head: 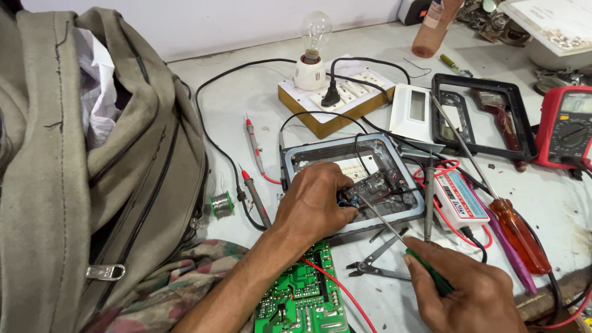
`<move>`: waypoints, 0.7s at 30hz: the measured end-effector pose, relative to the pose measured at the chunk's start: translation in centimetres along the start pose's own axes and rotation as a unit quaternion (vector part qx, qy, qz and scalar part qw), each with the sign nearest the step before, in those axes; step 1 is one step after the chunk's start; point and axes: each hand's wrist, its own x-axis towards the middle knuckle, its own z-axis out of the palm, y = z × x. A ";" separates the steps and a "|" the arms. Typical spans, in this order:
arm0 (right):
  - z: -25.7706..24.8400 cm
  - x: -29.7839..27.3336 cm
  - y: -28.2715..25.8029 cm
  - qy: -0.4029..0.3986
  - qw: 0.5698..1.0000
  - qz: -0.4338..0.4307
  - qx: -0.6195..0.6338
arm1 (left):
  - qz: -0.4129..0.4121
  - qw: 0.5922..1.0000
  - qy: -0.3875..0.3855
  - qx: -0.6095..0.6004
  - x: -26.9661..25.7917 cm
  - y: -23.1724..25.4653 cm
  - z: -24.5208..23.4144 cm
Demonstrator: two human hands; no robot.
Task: The person repairs an LED light fixture by using a screwdriver to adjust components on the circuit board and a soldering iron to solder connections. They also use a multimeter to test the circuit.
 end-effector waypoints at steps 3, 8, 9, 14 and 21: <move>-1.0 0.8 0.2 -0.093 0.986 0.135 0.001 | -0.010 1.000 -0.007 0.002 0.1 0.1 0.1; -3.1 4.0 -0.1 -0.202 0.967 0.145 -0.063 | -0.011 1.000 -0.011 0.011 0.1 0.1 -0.1; -3.5 5.1 0.2 -0.231 0.959 0.140 -0.085 | -0.003 1.000 -0.008 0.013 0.1 0.1 0.0; -5.1 11.2 1.9 -0.299 0.950 -0.059 -0.065 | -0.021 0.999 -0.027 0.017 0.3 0.4 -0.1; -5.4 13.9 4.2 -0.348 0.924 -0.122 -0.096 | -0.012 1.000 -0.014 0.012 0.2 0.2 -0.2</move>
